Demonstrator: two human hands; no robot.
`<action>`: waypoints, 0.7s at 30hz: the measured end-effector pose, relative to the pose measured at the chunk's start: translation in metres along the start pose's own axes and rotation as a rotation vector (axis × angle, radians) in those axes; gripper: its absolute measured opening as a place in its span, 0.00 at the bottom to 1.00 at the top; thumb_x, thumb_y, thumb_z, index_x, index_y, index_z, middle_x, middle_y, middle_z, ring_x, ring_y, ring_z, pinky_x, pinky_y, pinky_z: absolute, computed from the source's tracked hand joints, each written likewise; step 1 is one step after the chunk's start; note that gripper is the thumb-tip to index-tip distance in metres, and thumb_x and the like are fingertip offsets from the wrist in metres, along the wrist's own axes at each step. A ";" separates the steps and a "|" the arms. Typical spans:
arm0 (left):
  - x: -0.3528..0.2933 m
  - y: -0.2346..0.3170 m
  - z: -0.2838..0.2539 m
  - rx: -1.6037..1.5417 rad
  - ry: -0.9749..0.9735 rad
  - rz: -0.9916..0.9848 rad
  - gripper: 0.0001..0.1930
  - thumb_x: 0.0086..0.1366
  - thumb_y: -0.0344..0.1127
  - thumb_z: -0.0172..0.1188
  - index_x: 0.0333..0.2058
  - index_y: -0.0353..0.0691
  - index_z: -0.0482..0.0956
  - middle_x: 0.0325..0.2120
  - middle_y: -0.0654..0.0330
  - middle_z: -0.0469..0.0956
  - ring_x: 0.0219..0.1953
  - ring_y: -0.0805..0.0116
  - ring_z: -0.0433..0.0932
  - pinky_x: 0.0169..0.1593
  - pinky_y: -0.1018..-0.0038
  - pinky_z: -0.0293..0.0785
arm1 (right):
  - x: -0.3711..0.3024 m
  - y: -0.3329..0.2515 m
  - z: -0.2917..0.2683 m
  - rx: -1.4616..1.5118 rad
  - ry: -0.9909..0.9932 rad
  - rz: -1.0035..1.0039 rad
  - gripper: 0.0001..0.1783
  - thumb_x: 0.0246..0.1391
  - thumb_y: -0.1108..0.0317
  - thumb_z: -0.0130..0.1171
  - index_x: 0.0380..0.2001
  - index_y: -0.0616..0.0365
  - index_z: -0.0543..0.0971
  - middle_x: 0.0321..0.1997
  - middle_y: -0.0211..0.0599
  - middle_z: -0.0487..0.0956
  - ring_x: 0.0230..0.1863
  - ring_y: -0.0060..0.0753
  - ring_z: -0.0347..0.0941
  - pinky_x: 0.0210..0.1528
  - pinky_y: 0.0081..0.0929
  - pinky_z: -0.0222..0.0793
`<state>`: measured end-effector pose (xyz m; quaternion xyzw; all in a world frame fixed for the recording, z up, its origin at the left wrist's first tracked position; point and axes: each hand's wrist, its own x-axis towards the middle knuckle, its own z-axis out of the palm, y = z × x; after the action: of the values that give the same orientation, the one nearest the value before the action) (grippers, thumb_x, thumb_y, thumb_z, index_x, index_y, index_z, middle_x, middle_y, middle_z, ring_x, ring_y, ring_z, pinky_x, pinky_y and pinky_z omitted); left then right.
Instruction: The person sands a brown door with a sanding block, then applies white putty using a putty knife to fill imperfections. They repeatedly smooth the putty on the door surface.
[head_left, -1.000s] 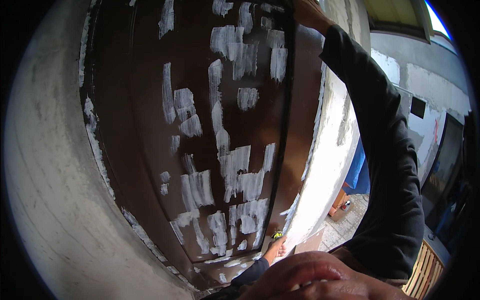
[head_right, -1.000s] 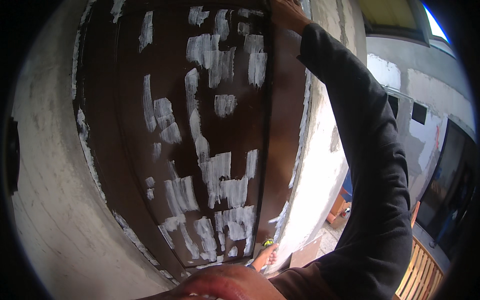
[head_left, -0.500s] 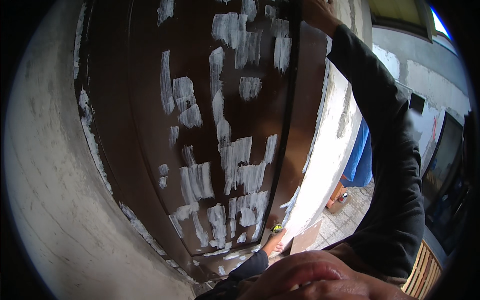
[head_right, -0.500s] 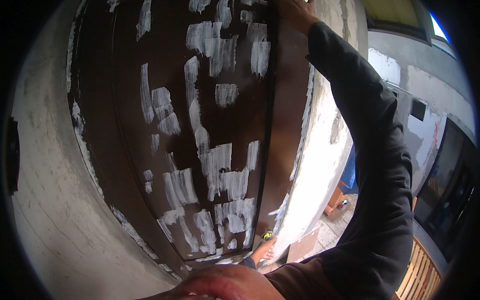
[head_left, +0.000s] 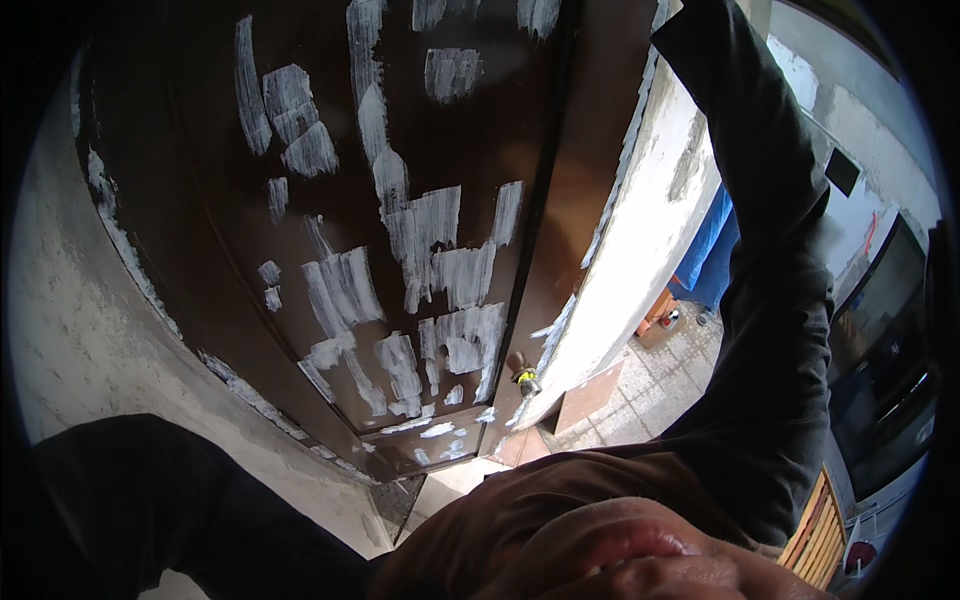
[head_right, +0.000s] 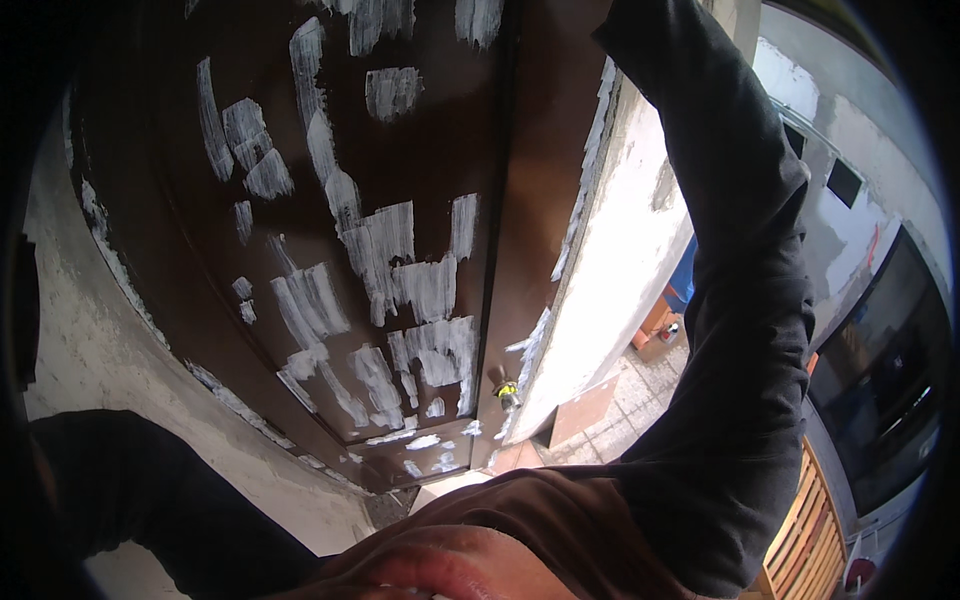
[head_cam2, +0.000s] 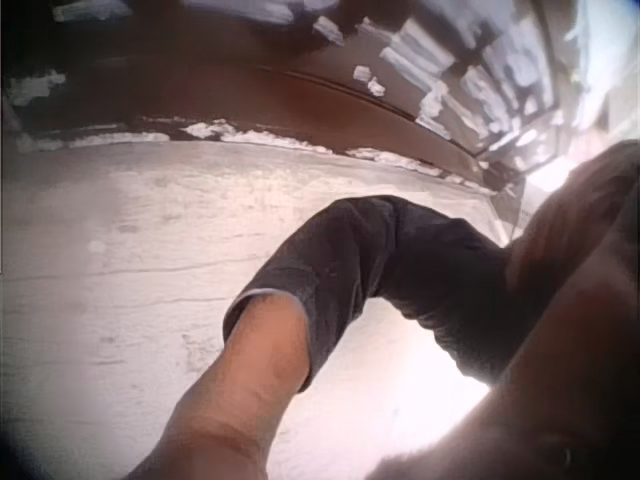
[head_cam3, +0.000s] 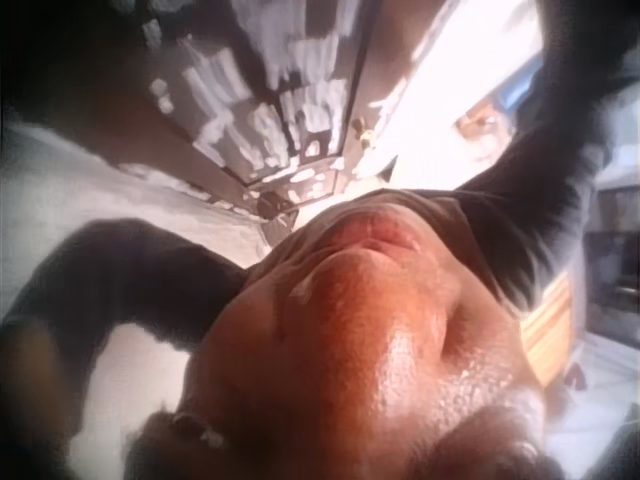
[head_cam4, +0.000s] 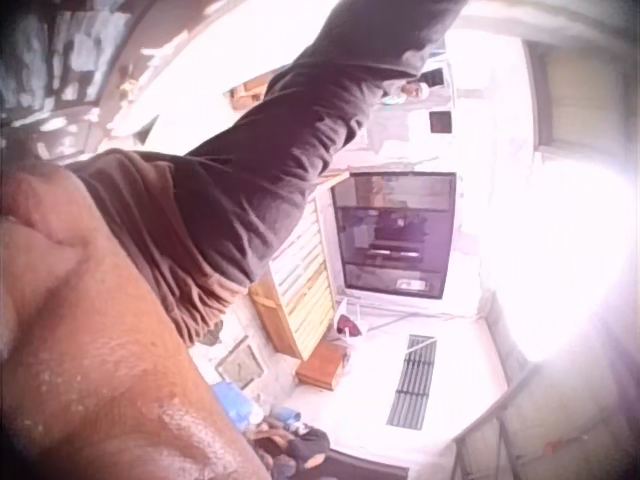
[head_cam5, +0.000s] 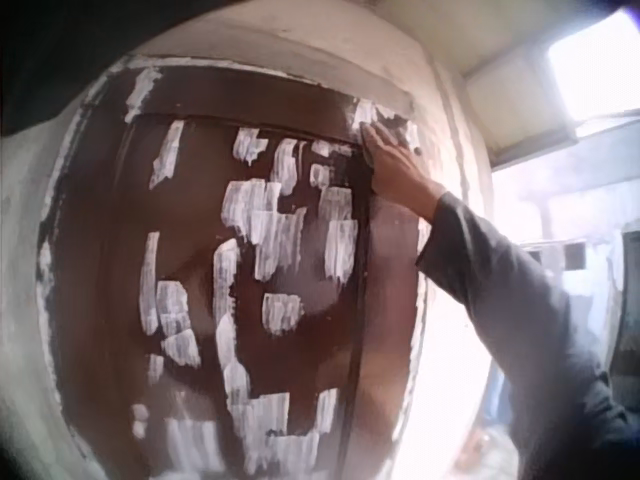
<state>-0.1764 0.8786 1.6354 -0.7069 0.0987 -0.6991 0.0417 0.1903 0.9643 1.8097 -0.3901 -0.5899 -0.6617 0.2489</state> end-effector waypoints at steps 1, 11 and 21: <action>0.005 -0.015 0.022 0.072 -0.088 -0.044 0.32 0.75 0.59 0.42 0.54 0.30 0.70 0.46 0.44 0.79 0.40 0.63 0.80 0.48 0.66 0.77 | -0.002 0.004 -0.002 0.044 0.011 0.038 0.46 0.41 0.79 0.54 0.70 0.63 0.59 0.74 0.59 0.58 0.75 0.59 0.52 0.74 0.47 0.51; -0.026 -0.118 0.133 0.435 -0.634 -0.378 0.25 0.75 0.53 0.45 0.49 0.32 0.71 0.44 0.46 0.79 0.39 0.63 0.79 0.46 0.65 0.77 | 0.033 0.022 -0.033 0.152 0.079 0.054 0.40 0.48 0.78 0.50 0.69 0.59 0.61 0.71 0.52 0.64 0.71 0.59 0.59 0.69 0.48 0.60; 0.055 -0.080 0.130 0.531 -0.594 -0.344 0.19 0.74 0.47 0.48 0.43 0.33 0.73 0.42 0.49 0.79 0.37 0.63 0.78 0.45 0.65 0.76 | 0.040 0.060 -0.090 -0.108 -0.015 0.201 0.35 0.60 0.68 0.49 0.70 0.60 0.58 0.76 0.46 0.55 0.72 0.67 0.54 0.67 0.72 0.54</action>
<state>-0.0405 0.9355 1.7024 -0.8482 -0.2203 -0.4633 0.1315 0.1949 0.8710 1.8779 -0.4652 -0.5132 -0.6613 0.2880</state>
